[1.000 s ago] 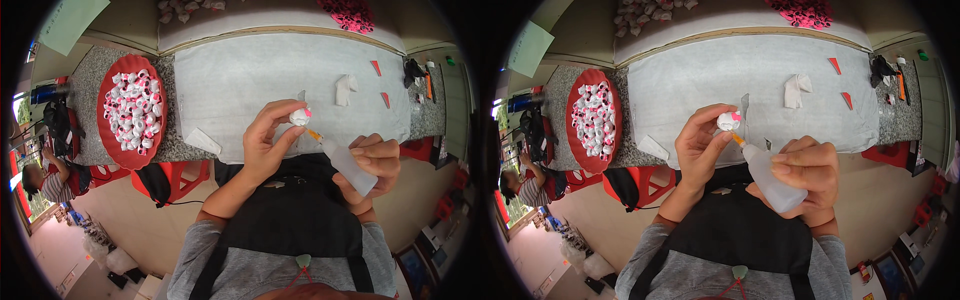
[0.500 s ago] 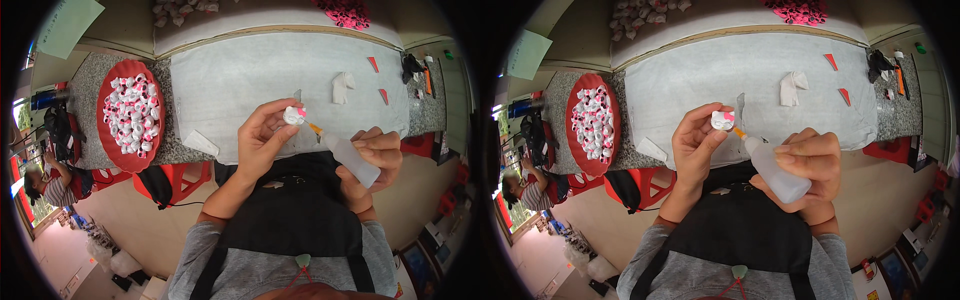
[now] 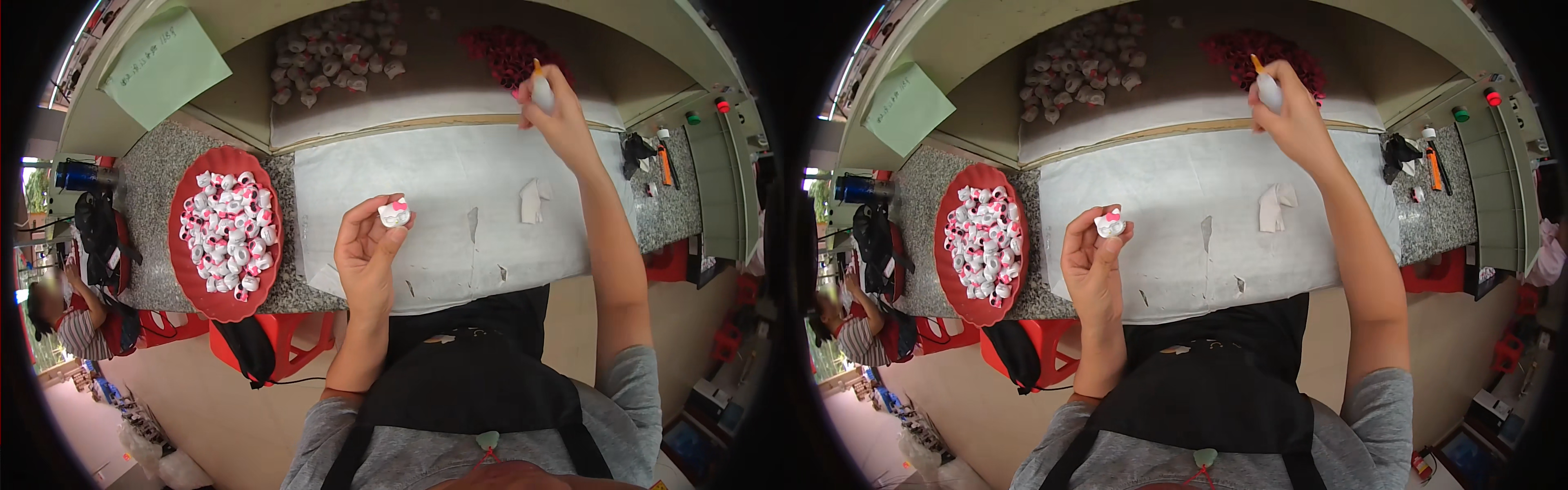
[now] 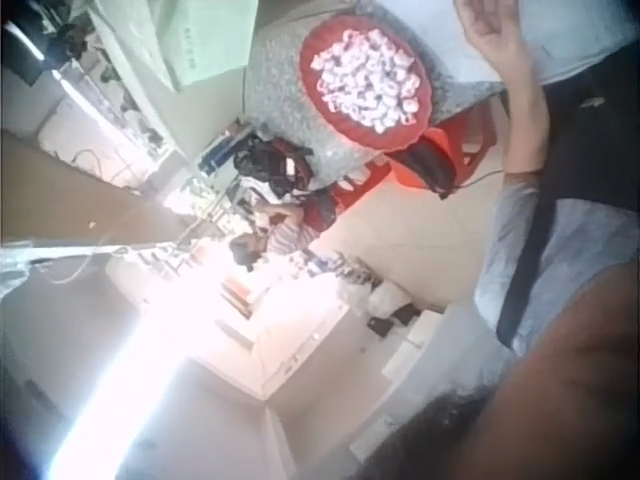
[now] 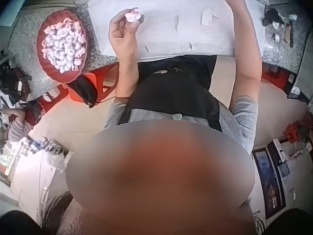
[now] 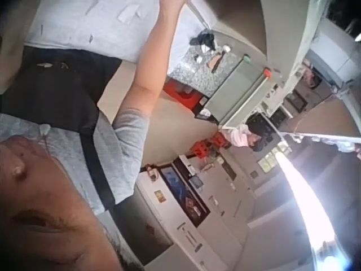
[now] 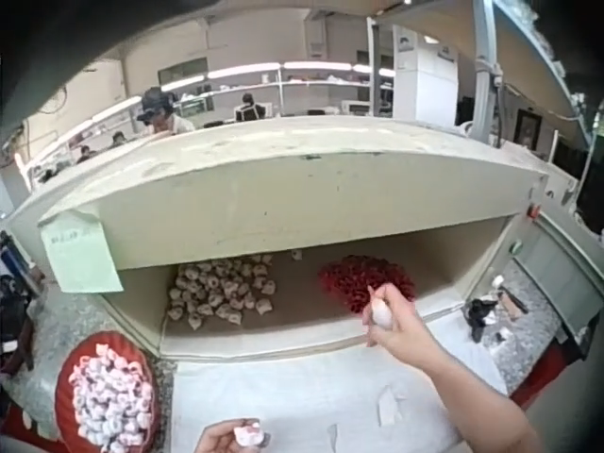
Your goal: Gluing small pink bows onto white toy cat heads.
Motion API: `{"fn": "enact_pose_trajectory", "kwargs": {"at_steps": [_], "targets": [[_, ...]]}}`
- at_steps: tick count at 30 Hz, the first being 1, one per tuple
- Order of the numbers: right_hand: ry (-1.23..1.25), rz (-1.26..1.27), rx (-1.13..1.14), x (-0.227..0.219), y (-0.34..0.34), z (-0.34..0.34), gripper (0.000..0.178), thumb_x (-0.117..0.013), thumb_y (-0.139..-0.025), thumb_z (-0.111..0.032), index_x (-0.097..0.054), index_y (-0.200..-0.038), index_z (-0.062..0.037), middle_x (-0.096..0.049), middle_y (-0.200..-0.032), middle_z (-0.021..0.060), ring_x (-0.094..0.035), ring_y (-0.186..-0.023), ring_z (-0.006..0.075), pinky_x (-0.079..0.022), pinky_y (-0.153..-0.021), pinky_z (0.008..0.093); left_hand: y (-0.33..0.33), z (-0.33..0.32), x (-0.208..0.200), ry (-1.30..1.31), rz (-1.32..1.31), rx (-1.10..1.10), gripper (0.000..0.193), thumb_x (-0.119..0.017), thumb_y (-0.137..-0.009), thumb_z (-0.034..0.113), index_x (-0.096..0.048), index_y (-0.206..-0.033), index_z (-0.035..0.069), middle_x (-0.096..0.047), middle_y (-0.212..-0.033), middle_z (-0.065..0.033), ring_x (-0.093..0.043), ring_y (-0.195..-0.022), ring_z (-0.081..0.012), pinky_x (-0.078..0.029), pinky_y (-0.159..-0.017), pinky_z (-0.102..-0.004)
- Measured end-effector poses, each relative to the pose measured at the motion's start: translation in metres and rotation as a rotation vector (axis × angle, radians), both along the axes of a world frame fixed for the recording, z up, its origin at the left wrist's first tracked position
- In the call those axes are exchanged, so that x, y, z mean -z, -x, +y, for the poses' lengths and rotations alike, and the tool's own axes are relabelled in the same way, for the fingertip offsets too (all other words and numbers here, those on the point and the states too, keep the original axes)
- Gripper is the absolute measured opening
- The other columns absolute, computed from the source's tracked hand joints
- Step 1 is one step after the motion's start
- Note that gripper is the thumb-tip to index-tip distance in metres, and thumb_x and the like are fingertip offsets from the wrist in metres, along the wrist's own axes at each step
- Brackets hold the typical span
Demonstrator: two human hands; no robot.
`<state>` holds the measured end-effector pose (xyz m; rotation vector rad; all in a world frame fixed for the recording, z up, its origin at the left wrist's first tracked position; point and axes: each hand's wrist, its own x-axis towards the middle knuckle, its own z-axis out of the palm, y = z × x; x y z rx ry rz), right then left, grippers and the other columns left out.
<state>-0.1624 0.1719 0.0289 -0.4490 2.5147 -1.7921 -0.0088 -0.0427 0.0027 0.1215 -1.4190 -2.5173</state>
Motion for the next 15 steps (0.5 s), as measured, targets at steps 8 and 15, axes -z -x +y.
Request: {"fn": "enact_pose_trajectory", "kwargs": {"at_steps": [8,15], "targets": [[-1.073,0.49,0.169,0.033,0.09,-0.049,0.026,-0.055,-0.067,-0.017,-0.053,-0.092,-0.0105,-0.054,-0.09,0.0094,-0.05,-0.085,0.0247,-0.04,-0.073,0.0372,-0.002,-0.002,0.002,0.015,-0.022,0.009,0.03,-0.054,-0.071,-0.001,-0.044,-0.1,-0.002,-0.051,-0.098,-0.0144,-0.053,-0.085,-0.0195,-0.043,-0.076,-0.0321],[-0.462,0.153,-0.008,-0.002,0.017,-0.045,0.018,-0.054,-0.071,-0.014,-0.053,-0.088,-0.0065,-0.054,-0.075,0.0049,-0.05,-0.064,0.0147,-0.039,-0.055,0.0237,-0.001,-0.006,0.005,0.018,-0.056,0.025,0.031,-0.054,-0.071,0.0,-0.044,-0.1,-0.002,-0.051,-0.098,-0.0146,-0.053,-0.085,-0.0213,-0.043,-0.076,-0.0325]]}}
